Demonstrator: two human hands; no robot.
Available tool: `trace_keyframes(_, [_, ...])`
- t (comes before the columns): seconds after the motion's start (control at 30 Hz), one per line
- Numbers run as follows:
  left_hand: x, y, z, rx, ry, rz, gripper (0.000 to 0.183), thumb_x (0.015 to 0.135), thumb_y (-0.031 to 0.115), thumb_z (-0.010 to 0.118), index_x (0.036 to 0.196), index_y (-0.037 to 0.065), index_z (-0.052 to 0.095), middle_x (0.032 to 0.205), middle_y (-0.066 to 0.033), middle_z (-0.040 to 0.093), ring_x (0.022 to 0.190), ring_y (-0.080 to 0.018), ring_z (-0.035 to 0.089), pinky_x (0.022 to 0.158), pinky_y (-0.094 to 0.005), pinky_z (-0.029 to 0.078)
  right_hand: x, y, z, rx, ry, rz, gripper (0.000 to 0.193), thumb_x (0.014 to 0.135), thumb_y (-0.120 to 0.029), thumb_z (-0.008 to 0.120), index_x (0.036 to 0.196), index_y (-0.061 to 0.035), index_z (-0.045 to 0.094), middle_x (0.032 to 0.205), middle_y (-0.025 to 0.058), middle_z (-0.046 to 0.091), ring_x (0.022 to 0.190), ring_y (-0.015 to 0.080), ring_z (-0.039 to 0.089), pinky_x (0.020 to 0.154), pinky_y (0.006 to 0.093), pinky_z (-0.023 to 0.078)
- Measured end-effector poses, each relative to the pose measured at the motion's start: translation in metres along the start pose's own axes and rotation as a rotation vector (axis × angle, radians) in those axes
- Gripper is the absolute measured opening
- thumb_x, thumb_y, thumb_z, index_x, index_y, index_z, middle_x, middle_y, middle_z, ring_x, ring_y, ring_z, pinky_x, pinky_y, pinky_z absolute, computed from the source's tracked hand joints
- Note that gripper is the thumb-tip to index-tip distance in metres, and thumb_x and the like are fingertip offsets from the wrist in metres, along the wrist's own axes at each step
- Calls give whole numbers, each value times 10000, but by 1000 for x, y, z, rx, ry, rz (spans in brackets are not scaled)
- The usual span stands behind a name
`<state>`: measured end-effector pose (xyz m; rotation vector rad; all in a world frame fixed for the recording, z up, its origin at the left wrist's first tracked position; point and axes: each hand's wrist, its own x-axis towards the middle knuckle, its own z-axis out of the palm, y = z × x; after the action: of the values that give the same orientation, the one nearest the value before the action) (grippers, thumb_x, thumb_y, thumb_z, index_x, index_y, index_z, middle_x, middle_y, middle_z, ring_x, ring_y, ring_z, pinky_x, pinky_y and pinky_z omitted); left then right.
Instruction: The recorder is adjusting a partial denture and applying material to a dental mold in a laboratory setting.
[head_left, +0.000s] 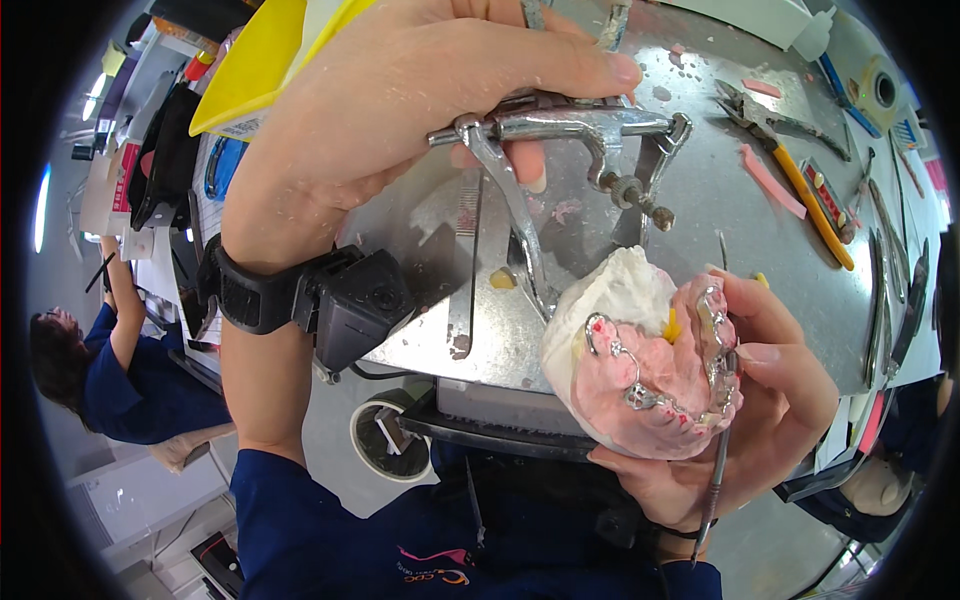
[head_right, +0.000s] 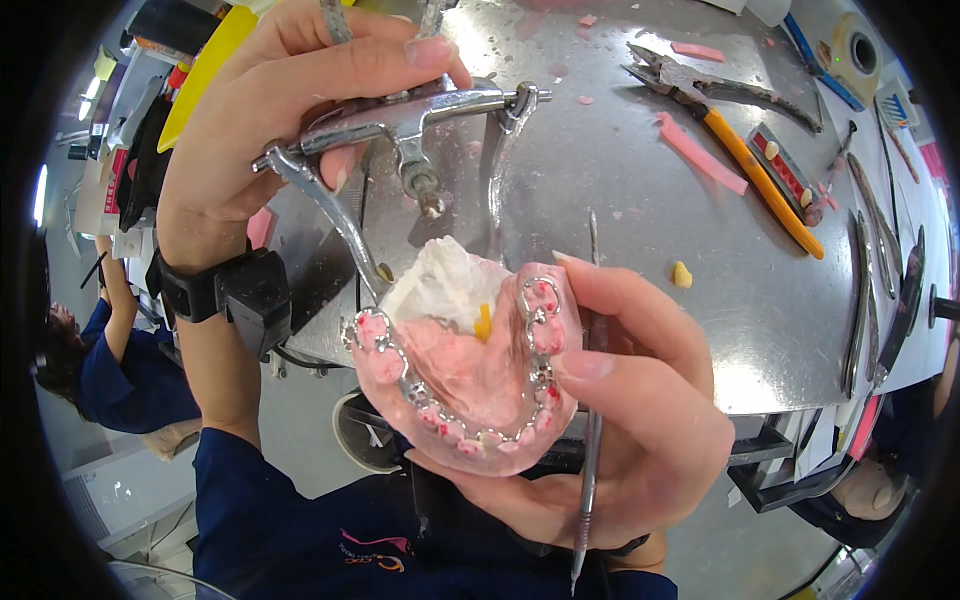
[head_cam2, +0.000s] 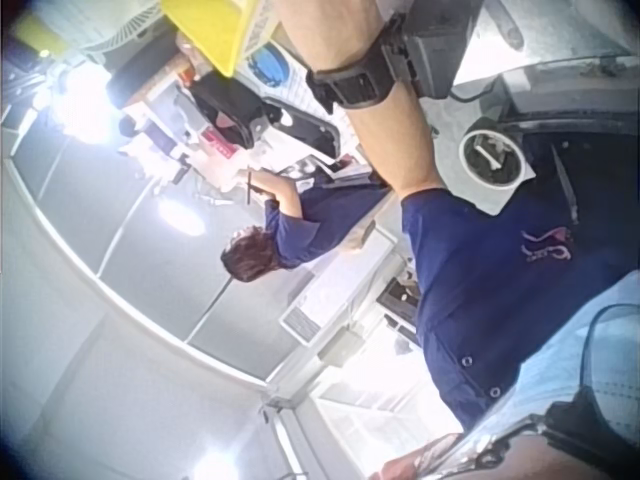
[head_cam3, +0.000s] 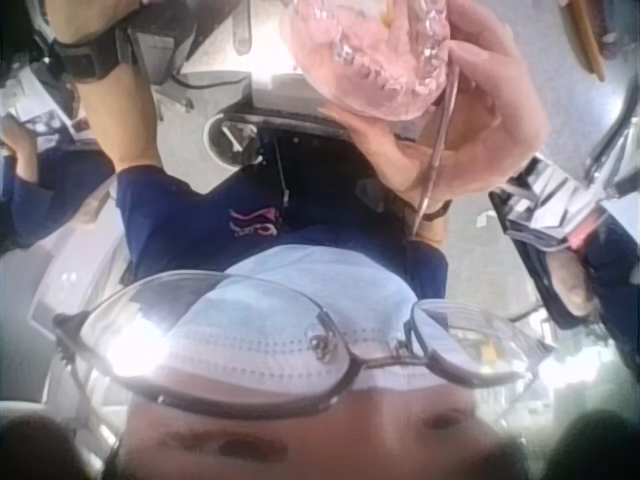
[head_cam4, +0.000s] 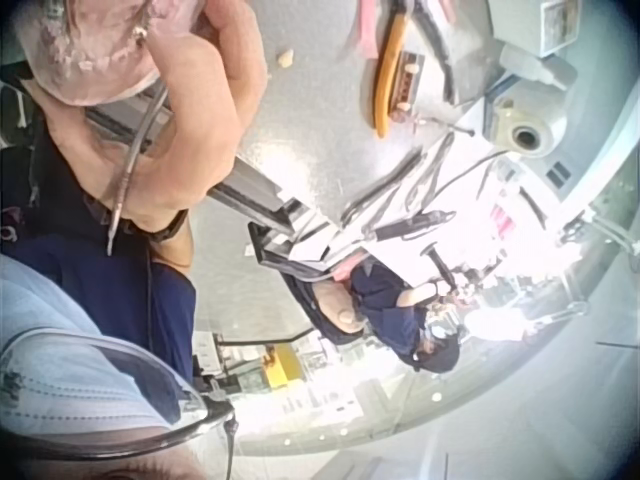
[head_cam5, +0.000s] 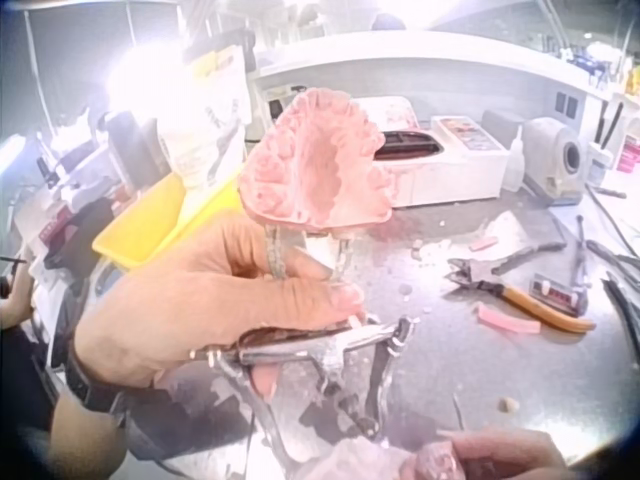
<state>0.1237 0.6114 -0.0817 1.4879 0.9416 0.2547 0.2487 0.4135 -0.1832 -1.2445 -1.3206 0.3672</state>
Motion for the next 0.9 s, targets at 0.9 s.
trace_keyframes(0.9, [-5,-3,-3,-8,-70,125,277,957,217,703,1006,-53,739,710,-40,675,502,-76,590,452,-191,500,-5,4,-1,69,6,15,1030,569,-403,988,1327,-92,364,1303,244,519,1166,304,593,1010,419,506])
